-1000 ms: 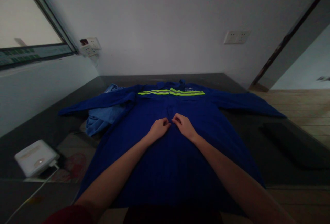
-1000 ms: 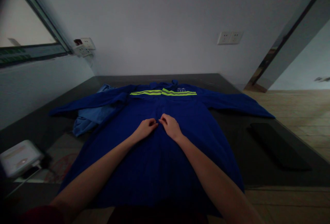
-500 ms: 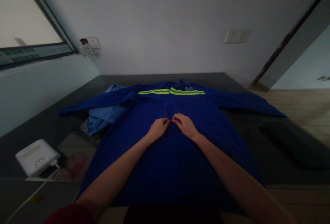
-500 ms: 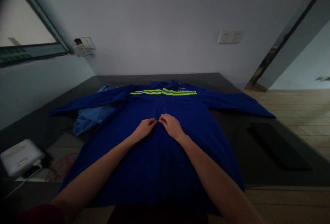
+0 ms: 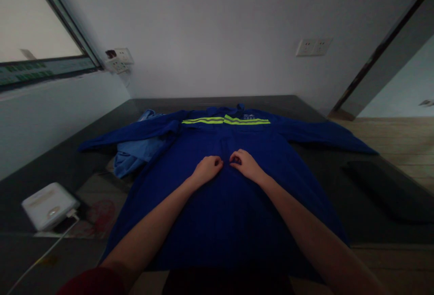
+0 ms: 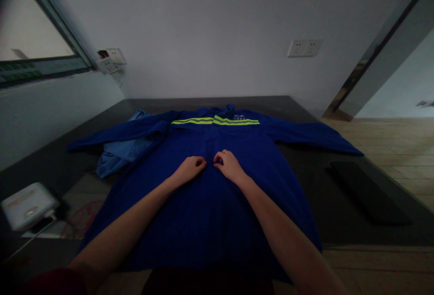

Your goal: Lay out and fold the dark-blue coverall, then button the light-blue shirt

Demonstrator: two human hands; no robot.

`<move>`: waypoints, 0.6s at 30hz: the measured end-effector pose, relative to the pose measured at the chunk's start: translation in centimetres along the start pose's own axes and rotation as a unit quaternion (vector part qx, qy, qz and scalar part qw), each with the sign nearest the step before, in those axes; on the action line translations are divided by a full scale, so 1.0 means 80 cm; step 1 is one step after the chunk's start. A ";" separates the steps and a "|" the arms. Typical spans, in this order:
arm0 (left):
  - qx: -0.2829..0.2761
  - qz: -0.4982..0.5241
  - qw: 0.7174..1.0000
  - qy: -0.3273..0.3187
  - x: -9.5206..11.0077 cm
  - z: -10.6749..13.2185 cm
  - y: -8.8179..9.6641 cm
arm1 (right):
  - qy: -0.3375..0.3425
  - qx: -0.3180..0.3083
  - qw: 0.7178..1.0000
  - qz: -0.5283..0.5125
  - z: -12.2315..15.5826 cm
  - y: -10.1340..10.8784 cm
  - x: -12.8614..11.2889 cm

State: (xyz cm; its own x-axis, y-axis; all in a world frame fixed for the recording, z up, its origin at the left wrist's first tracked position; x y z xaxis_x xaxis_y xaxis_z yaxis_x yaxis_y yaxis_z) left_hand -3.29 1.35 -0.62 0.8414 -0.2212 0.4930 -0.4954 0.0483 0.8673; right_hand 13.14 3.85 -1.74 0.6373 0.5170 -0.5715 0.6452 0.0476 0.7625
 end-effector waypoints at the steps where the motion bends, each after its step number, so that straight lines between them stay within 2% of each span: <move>1: -0.002 -0.004 1.000 -0.002 -0.001 0.000 0.000 | 0.003 0.004 1.000 0.018 0.000 -0.001 0.003; 7: -0.019 -0.018 1.000 -0.006 -0.001 -0.001 0.002 | -0.002 0.013 0.999 0.052 -0.002 -0.005 0.020; 12: -0.032 -0.009 0.999 -0.016 0.001 0.000 0.007 | -0.001 0.010 0.999 0.044 -0.001 -0.003 0.018; 14: -0.063 0.011 0.998 -0.023 0.003 0.003 0.009 | -0.003 0.005 0.999 0.047 0.000 0.000 0.014; 18: -0.159 0.041 0.986 -0.024 0.014 0.015 0.013 | -0.009 -0.005 0.997 0.074 0.005 0.010 0.000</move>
State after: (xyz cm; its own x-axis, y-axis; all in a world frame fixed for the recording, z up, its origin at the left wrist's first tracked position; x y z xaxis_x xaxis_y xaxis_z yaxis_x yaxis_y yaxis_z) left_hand -3.17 0.03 0.77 0.7861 -0.2487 0.5659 -0.4631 0.3695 0.8056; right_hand 13.83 3.56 -1.22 0.7321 0.5040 -0.4583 0.5397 -0.0186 0.8416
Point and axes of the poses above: each hand's wrist, its own z-axis away from the middle knuckle, its own y-axis out of the back of the hand, x = y × z, the point moved 3 cm from there along -z, towards the middle knuckle, and after that the axes turned 4 degrees about x, right-handed, at the moved point
